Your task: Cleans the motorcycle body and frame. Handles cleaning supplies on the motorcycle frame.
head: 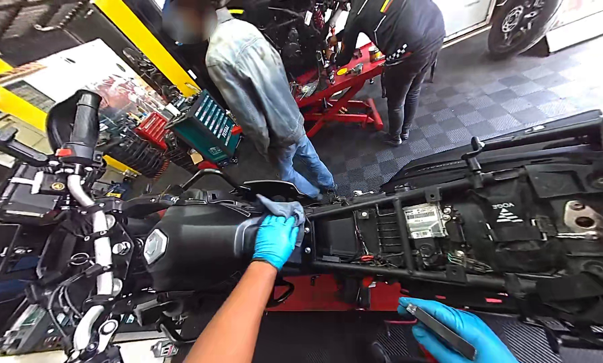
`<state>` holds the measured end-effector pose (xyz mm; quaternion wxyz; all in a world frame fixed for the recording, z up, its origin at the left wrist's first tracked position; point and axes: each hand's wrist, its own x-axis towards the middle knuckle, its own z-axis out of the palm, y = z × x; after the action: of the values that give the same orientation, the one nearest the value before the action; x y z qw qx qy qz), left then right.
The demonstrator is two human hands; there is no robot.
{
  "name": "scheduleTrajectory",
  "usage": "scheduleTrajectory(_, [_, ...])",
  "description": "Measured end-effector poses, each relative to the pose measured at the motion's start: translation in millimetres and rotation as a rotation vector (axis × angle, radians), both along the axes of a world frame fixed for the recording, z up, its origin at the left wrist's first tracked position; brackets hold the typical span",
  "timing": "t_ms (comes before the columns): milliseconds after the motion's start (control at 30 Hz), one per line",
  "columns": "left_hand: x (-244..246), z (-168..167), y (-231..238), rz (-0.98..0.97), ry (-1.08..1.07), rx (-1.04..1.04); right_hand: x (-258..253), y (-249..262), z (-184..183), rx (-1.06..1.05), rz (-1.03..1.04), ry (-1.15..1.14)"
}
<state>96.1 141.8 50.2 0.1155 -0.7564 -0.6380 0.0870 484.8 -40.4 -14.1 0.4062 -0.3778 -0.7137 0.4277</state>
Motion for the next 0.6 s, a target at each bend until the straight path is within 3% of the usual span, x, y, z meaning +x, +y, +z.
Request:
scheduleTrajectory(167, [37.8,-22.8,27.1,0.057,-0.044,-0.145,-5.7,-4.5,1.6,0.002,0.048,-0.056])
scheduleTrajectory(300, [13.6,13.6,10.5,0.072,0.068,-0.171,0.3,-4.2,-1.2,-0.012,0.054,-0.036])
scheduleTrajectory(467, [-44.6,74.7,-44.6,0.248,0.062,0.107,14.9,-1.8,-11.1,0.002,0.026,-0.039])
scheduleTrajectory(533, [-62.3,73.9,-73.9,0.240,0.029,0.219,21.7,-0.4,-16.6,-0.002,-0.003,0.004])
scheduleTrajectory(600, [-72.6,45.5,-99.2,0.138,0.015,0.334,27.0,2.8,-17.6,0.001,-0.029,0.031])
